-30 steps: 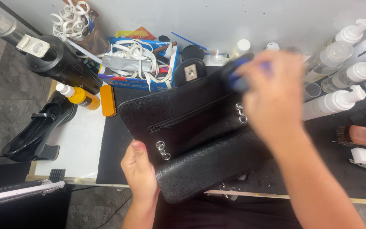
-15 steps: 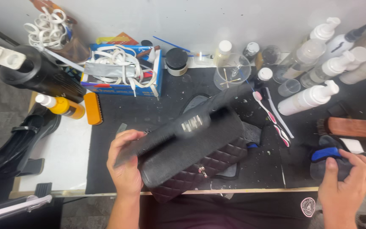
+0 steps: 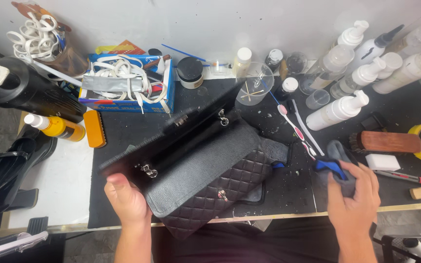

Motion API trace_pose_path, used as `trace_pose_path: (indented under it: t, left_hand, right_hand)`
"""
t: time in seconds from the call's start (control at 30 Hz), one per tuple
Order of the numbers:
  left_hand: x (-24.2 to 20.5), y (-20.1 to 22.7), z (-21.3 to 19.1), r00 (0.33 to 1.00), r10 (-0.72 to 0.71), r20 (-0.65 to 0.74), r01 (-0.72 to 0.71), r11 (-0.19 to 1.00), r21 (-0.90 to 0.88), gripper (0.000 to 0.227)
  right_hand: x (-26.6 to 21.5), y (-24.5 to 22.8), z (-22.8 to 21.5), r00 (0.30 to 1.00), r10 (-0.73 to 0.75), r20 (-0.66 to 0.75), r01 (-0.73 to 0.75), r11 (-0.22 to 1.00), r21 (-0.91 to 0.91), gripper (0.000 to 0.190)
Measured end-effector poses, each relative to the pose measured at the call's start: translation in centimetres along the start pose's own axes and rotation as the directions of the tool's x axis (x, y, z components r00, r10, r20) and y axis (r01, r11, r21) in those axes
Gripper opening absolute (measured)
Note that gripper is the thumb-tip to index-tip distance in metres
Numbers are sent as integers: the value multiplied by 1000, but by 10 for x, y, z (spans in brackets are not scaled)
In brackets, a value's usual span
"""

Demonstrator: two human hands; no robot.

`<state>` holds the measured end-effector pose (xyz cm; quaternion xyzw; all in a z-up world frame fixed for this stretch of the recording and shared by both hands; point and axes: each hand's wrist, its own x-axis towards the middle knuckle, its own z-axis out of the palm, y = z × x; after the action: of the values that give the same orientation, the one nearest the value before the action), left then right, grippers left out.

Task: The person scrubs the exterior and interior of a black quilted handbag using a toothbrush and cleaning foam, then wipes it with a cloth. They clean the exterior flap, the interior lining, and the chain strap, finishing by closing the bag's clasp.

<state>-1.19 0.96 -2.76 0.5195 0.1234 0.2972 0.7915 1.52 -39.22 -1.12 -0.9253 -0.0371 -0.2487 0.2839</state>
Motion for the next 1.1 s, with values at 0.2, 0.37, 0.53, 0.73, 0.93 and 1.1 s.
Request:
trace_pose_path:
  t: [0.2,0.37,0.53,0.73,0.93,1.1]
  left_hand:
    - [-10,0,0,989,59,-136,-16,956,293,64]
    - [-29,-3,-9,972,82,-219,29,886,464,64]
    - [-37,-7,-13,975,138,-171,-46,891,453,64]
    - [-27,-2,-2,981,187,-59,-157,930,333,62]
    - [-25,6,4,970,241,26,-239,929,281,62]
    - [-26,6,4,963,267,24,-261,914,310,63]
  right_hand:
    - [64,-89,31,966,-250,62,235,954,184,37]
    - [101,-146,59,921,-270,281,194,943,272,34]
    - [98,-167,77,946,-97,308,54,988,144,36]
    - [113,-161,82,902,-61,427,22,995,96,45]
    - [114,-164,87,936,-25,350,25,1000,5,34]
    - [106,-157,92,975,-117,190,132,989,-66,33]
